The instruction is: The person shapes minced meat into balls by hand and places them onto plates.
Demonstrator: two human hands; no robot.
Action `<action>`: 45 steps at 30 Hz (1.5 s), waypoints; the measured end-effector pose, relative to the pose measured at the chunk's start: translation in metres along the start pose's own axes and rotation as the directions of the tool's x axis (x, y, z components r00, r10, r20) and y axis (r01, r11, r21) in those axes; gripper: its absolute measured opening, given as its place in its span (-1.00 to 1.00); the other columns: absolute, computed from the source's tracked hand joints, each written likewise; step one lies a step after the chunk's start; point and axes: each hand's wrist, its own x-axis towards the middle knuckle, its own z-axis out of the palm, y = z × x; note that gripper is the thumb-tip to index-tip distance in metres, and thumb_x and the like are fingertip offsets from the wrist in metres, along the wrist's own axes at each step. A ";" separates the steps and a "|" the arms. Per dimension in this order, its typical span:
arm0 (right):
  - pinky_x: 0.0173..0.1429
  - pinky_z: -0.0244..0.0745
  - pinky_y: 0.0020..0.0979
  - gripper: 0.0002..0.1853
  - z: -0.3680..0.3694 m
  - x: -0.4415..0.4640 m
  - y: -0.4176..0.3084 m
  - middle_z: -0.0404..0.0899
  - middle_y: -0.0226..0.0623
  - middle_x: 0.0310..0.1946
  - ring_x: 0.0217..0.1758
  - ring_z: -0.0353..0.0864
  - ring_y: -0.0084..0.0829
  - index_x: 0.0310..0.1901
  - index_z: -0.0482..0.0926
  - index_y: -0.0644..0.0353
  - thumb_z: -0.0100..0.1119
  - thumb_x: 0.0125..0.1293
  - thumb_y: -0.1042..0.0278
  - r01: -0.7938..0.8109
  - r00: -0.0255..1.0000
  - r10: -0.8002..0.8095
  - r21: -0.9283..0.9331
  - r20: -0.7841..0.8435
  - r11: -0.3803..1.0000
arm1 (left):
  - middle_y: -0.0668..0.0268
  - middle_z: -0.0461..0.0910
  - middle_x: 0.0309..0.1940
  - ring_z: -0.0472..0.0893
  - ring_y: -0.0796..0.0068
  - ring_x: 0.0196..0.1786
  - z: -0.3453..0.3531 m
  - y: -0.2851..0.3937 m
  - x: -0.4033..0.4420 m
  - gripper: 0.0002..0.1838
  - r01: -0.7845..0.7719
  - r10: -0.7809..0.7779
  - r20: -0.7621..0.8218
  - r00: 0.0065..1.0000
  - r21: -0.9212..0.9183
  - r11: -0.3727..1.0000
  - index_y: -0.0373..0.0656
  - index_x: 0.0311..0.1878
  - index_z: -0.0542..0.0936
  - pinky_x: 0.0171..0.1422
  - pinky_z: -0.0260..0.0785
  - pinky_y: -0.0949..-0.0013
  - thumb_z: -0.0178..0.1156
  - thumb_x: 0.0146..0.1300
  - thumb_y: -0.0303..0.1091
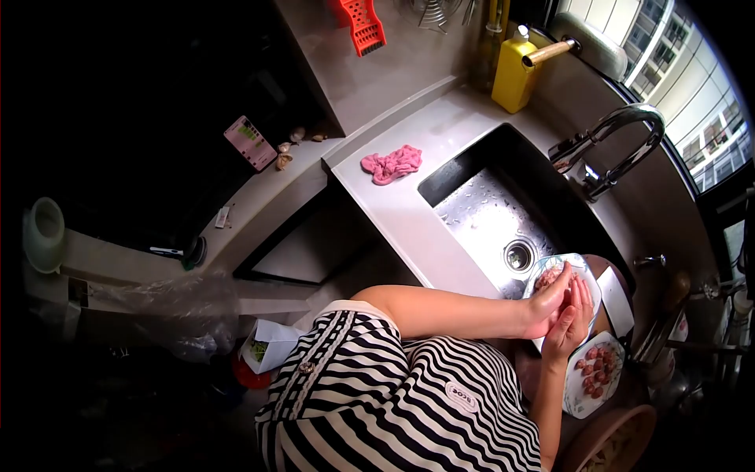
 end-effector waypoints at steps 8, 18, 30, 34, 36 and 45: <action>-0.43 0.27 -0.51 -0.69 -0.012 -0.007 0.042 0.46 -0.32 -0.57 -0.54 0.36 -0.51 -0.41 0.50 0.36 -0.08 0.40 0.31 -0.072 0.993 0.088 0.189 -0.076 0.979 | 0.14 0.10 0.34 0.07 0.32 0.40 0.020 0.018 -0.023 -0.10 0.086 -0.221 0.258 0.941 0.450 0.889 -0.30 0.36 0.06 0.45 -0.12 0.34 -0.44 0.28 0.38; -0.58 -0.04 -0.59 -0.49 -0.022 -0.001 0.051 0.17 -0.52 -0.75 -0.68 0.09 -0.69 -0.66 0.26 0.18 -0.11 0.42 0.06 -0.327 0.899 0.434 0.568 -0.060 0.755 | 0.17 0.50 -0.13 0.52 0.34 -0.14 -0.006 0.024 -0.011 -0.57 0.118 -0.060 -0.206 0.977 0.283 0.952 -0.20 -0.04 0.36 -0.02 0.41 0.27 -0.09 0.35 0.03; -0.06 0.48 -0.34 -0.80 -0.029 0.021 -0.043 0.60 -0.10 -0.22 -0.16 0.60 -0.17 -0.23 0.58 0.35 0.18 0.13 0.42 0.158 0.953 -0.123 -0.109 0.275 0.981 | 0.42 0.46 -0.52 0.46 0.59 -0.47 -0.035 0.019 0.010 -0.60 0.059 -0.049 -0.163 0.985 0.058 0.997 -0.09 -0.40 0.42 -0.34 0.39 0.52 -0.14 0.39 0.02; -0.26 0.46 -0.50 -0.83 -0.031 0.007 -0.025 0.63 -0.15 -0.25 -0.30 0.59 -0.40 -0.24 0.59 0.38 0.07 0.28 0.46 -0.205 0.977 0.184 0.240 0.105 0.949 | 0.43 0.29 -0.75 0.21 0.64 -0.74 -0.019 0.032 0.001 -0.43 -0.004 0.040 -0.165 0.985 0.214 0.977 -0.13 -0.60 0.37 -0.70 0.09 0.57 -0.15 0.36 0.13; -0.42 0.35 -0.64 -0.69 -0.027 0.004 -0.019 0.63 -0.21 -0.26 -0.39 0.51 -0.60 -0.22 0.60 0.36 -0.06 0.41 0.28 -0.319 0.935 0.356 0.431 -0.006 0.844 | 0.45 0.17 -0.82 -0.02 0.71 -0.83 0.000 0.035 -0.006 -0.34 -0.078 0.129 -0.159 0.979 0.294 0.952 -0.15 -0.72 0.31 -0.80 -0.21 0.61 -0.22 0.36 0.17; -0.02 0.48 -0.47 -0.58 0.002 0.031 -0.039 0.46 -0.33 -0.12 -0.13 0.50 -0.49 0.01 0.39 0.15 -0.28 0.45 -0.02 -0.278 0.332 0.837 0.893 0.435 -0.354 | 0.23 0.57 -0.32 0.45 0.11 0.01 0.021 0.015 -0.010 -0.59 -0.448 0.317 0.737 0.596 0.633 -0.631 -0.13 -0.29 0.59 0.08 0.22 0.11 -0.02 0.30 0.03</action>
